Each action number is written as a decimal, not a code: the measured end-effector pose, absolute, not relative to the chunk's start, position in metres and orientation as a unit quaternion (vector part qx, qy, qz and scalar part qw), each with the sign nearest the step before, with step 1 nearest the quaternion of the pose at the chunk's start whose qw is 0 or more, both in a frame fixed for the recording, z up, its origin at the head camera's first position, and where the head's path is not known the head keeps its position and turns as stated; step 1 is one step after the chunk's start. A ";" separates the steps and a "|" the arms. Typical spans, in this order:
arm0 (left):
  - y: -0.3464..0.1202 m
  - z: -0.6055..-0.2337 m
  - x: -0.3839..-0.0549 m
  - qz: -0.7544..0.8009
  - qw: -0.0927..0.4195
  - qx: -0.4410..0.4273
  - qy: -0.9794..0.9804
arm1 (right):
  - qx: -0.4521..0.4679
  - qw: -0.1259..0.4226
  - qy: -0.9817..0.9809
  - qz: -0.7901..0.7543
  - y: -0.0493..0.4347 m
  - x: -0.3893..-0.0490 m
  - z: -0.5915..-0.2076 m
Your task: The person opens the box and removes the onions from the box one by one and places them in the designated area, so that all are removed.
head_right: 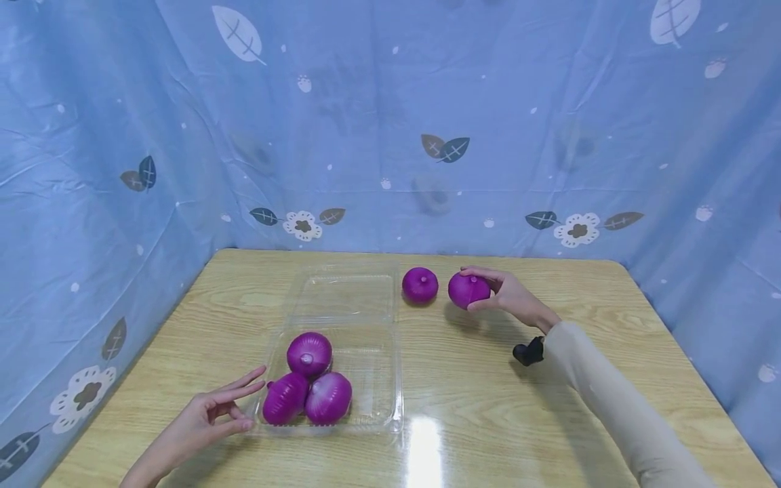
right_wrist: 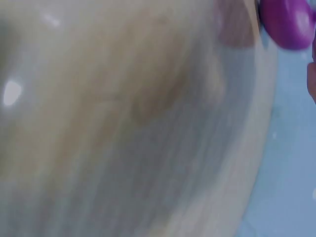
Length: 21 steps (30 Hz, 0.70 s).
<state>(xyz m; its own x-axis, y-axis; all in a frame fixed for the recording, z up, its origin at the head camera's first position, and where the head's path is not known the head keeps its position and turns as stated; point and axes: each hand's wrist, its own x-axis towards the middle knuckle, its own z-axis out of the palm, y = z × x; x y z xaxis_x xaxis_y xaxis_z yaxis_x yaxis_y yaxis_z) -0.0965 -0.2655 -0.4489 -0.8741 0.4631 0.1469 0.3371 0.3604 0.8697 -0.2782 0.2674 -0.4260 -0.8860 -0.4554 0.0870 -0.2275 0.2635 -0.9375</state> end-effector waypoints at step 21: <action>-0.267 -0.454 -0.098 0.516 0.039 0.298 0.802 | -0.175 0.099 0.821 -0.535 0.266 -0.333 -0.440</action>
